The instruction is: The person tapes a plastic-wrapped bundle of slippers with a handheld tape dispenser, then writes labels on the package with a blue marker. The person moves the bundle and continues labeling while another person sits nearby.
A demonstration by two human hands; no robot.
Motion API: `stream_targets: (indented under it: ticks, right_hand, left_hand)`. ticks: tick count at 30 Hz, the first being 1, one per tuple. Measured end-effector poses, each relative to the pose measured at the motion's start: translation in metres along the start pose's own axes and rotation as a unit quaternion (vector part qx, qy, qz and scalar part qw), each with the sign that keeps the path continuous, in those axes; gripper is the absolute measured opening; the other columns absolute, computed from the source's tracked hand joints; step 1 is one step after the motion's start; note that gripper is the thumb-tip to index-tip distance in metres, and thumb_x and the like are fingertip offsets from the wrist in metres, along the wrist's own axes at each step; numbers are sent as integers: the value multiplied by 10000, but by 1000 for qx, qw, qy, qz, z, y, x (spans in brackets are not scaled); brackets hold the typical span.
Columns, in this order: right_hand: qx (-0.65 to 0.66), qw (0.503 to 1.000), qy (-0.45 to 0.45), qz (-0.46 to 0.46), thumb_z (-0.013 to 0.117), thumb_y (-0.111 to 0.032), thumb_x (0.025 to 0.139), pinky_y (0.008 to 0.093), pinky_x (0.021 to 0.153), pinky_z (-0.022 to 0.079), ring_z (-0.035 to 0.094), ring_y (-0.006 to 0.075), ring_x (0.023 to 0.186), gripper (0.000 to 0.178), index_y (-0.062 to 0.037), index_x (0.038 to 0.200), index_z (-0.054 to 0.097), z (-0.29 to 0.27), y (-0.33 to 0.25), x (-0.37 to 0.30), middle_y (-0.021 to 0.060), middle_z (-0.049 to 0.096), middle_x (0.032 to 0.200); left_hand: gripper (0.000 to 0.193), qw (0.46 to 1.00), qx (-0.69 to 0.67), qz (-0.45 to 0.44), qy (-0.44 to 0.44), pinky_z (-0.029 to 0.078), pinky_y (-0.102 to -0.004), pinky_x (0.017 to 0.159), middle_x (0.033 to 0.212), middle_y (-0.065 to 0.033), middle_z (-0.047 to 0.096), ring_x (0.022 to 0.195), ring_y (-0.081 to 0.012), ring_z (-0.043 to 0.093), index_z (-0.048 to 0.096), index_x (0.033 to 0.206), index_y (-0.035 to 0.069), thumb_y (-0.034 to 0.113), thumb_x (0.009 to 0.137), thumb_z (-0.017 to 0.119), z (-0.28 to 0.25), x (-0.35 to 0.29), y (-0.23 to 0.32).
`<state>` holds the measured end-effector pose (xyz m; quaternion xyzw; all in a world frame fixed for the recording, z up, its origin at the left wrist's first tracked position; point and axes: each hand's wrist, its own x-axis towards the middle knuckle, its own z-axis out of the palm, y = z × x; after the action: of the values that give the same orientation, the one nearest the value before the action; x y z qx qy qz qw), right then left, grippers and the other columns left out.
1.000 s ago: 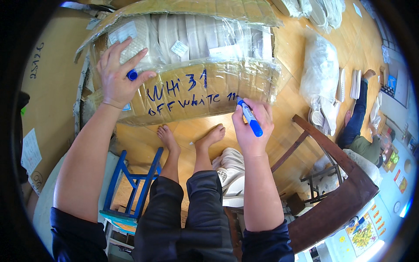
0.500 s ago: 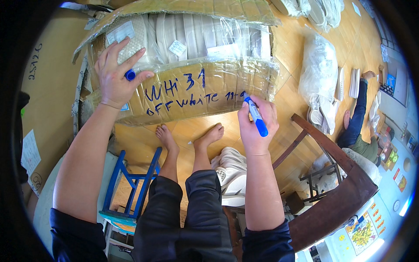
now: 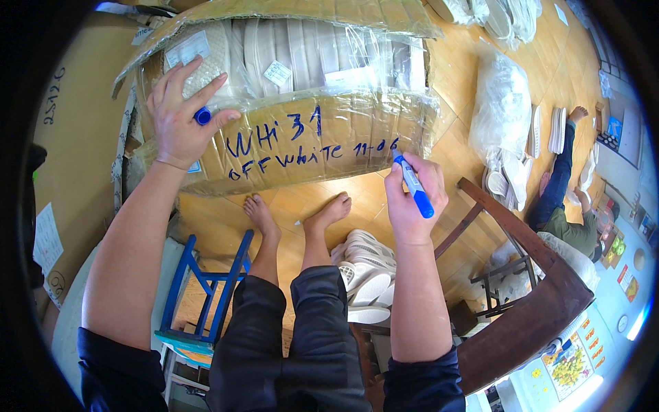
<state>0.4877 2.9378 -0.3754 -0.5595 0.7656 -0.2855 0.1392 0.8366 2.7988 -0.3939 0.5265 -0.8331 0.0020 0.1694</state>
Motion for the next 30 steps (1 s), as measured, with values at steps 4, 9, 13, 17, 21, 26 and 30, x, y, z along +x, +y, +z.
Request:
stream_targets:
  ticks: [4,9,13,17,21,26,30]
  right_hand:
    - [-10,1000,26,10,748,-55,799,333,691,559,700,234,756,183,-44,974,695,-2,1,0,114,714,881]
    - [5,999,24,32,753,-62,804,327,697,562,703,226,752,197,-32,990,697,-6,2,3,118,722,880]
    - [-14,999,40,28,758,-61,802,319,701,561,703,222,750,195,-26,981,691,-8,2,3,123,725,886]
    - [-21,1000,20,6,750,-48,797,318,697,560,702,231,747,188,-29,974,690,-7,6,3,118,719,884]
    - [14,999,-16,26,739,-35,777,339,718,565,696,258,764,206,-40,978,695,-12,2,-16,118,709,897]
    - [4,995,-101,7,742,-162,778,417,703,546,650,337,796,253,-86,1018,720,-36,-39,-100,122,667,868]
    - [179,964,-170,99,716,-90,792,444,729,533,643,363,832,198,-79,967,623,-81,-95,-188,145,635,855]
  left_hand:
    - [555,1000,7,11,-5,340,-467,1069,1364,-62,588,1275,-322,492,772,1163,263,616,735,753,-2,-1,0]
    - [561,1000,9,11,-6,338,-466,1071,1364,-67,588,1275,-325,491,771,1166,261,619,734,752,-1,-1,0]
    - [561,1000,7,15,-3,339,-464,1072,1363,-68,589,1275,-324,492,771,1166,260,617,734,754,-3,1,1]
    - [564,1000,6,15,0,338,-464,1072,1364,-67,589,1272,-323,493,769,1172,262,616,733,755,-3,1,1]
    - [541,1000,4,-1,-4,315,-482,1074,1369,-20,585,1292,-302,471,782,1140,299,643,724,755,4,-4,-3]
    - [520,999,25,7,-26,351,-508,1085,1423,-35,567,1308,-343,475,746,1218,313,548,756,783,5,-11,-15]
    - [502,987,65,-1,-146,364,-500,1132,1494,-55,516,1336,-364,460,705,1299,271,449,833,762,-7,2,-12]
